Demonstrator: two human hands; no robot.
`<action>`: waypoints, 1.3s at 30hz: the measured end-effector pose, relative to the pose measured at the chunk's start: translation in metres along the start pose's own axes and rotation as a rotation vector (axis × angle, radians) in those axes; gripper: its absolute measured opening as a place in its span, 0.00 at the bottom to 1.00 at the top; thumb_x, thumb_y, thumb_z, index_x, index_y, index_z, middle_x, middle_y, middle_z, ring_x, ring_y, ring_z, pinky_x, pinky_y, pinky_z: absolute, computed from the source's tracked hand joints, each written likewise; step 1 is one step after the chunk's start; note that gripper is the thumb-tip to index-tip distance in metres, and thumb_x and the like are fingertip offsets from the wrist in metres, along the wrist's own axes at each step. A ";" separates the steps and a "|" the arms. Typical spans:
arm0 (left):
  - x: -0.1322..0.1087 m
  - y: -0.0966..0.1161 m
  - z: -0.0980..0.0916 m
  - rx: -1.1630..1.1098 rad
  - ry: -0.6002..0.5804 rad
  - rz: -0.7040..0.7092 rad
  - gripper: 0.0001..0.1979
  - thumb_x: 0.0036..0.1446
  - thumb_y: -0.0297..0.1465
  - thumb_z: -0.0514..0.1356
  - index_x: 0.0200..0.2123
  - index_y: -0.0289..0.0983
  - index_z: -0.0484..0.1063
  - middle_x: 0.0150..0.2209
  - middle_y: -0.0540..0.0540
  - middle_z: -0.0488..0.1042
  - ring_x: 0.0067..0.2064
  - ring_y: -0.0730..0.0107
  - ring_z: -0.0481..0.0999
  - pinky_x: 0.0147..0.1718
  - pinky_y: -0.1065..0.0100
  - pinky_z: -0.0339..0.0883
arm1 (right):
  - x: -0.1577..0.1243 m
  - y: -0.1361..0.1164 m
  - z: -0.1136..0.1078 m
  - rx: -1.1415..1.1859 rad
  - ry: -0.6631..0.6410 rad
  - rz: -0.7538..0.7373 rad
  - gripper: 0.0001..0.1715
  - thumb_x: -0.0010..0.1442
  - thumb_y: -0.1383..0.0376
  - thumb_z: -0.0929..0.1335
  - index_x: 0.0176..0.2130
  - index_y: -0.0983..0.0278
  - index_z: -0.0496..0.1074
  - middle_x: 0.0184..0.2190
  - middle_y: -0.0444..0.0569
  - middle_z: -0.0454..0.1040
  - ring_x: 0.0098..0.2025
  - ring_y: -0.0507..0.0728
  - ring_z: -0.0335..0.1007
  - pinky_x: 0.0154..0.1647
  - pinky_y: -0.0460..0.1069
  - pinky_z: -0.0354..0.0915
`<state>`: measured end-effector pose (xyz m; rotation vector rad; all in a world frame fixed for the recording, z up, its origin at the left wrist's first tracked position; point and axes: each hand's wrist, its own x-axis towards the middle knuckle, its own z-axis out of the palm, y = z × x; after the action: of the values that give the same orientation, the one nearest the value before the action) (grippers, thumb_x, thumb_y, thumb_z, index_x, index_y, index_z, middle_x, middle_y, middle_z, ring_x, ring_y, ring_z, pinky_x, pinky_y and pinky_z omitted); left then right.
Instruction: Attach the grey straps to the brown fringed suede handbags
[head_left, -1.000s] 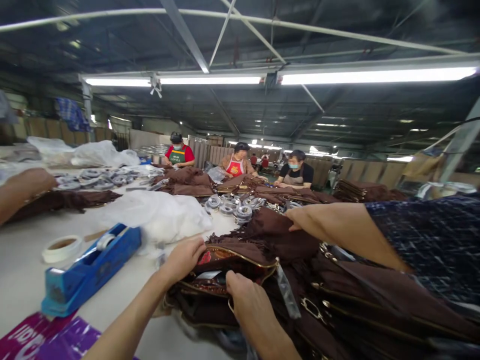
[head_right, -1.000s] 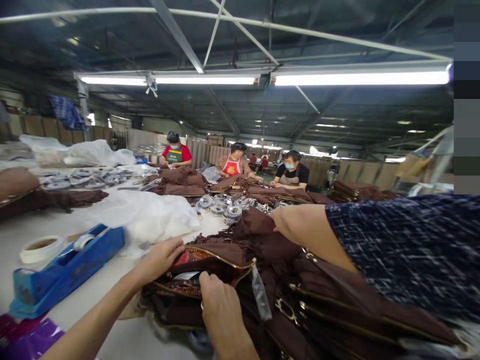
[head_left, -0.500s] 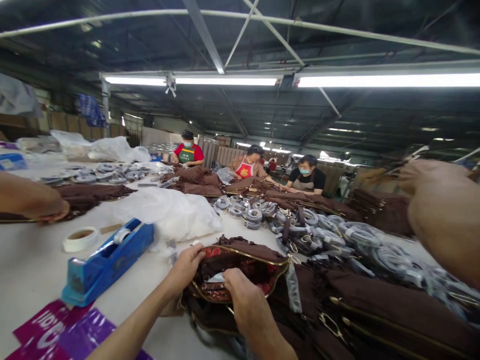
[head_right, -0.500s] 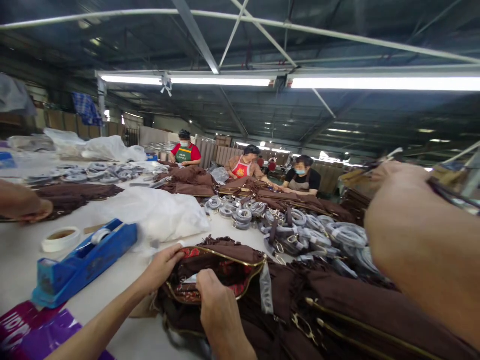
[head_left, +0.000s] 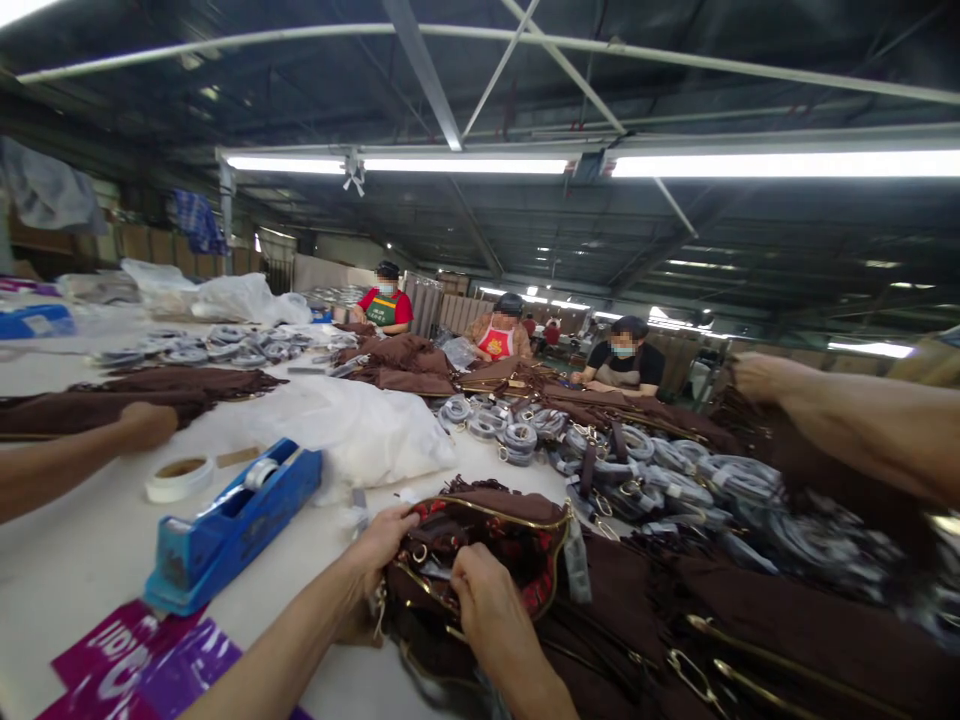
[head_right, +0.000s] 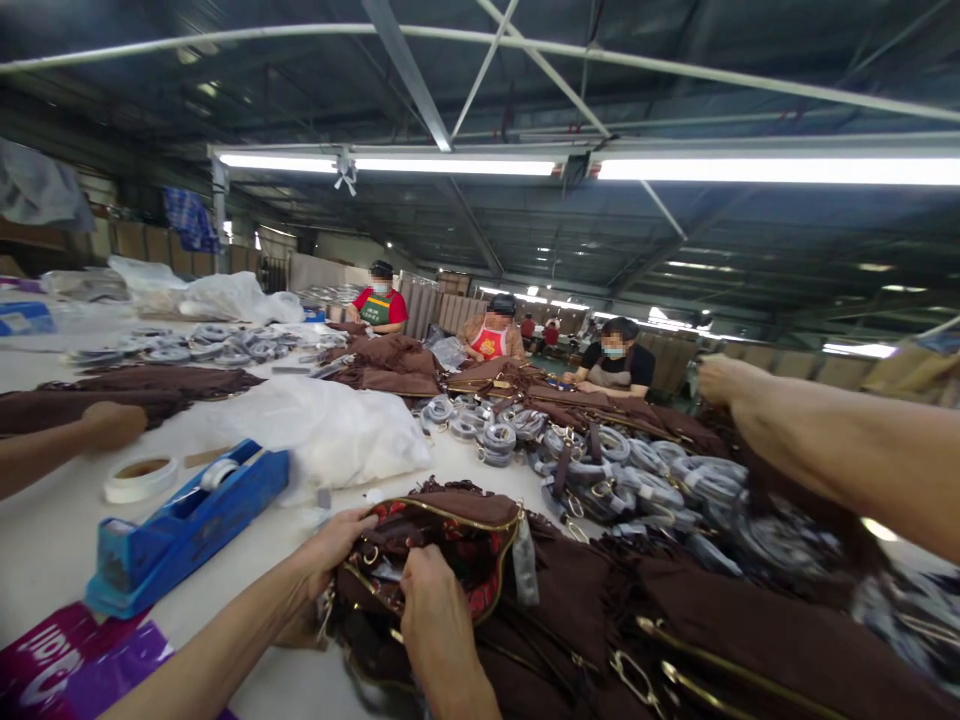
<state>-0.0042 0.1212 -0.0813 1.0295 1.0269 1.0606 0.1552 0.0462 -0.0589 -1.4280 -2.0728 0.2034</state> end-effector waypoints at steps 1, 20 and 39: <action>0.001 0.000 0.000 -0.004 0.003 -0.011 0.18 0.44 0.39 0.63 0.37 0.34 0.74 0.27 0.44 0.80 0.27 0.64 0.77 0.25 0.68 0.67 | 0.000 -0.001 0.000 -0.017 -0.011 0.007 0.15 0.55 0.80 0.59 0.26 0.63 0.65 0.30 0.48 0.70 0.32 0.55 0.67 0.31 0.46 0.56; -0.019 0.003 0.007 0.348 0.310 0.479 0.07 0.48 0.33 0.57 0.31 0.40 0.63 0.29 0.52 0.67 0.35 0.64 0.69 0.37 0.64 0.62 | 0.005 -0.007 0.020 0.118 0.153 -0.026 0.11 0.58 0.75 0.64 0.27 0.62 0.69 0.30 0.44 0.68 0.33 0.53 0.66 0.34 0.47 0.55; -0.062 0.033 -0.017 1.152 -0.033 0.691 0.10 0.49 0.22 0.57 0.27 0.39 0.76 0.41 0.46 0.69 0.45 0.62 0.69 0.45 0.65 0.62 | 0.004 -0.004 0.027 0.041 0.143 0.006 0.13 0.55 0.75 0.65 0.25 0.61 0.70 0.29 0.44 0.68 0.32 0.53 0.67 0.33 0.46 0.55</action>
<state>-0.0373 0.0688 -0.0434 2.4516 1.3049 0.9279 0.1359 0.0537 -0.0774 -1.3834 -1.9388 0.1411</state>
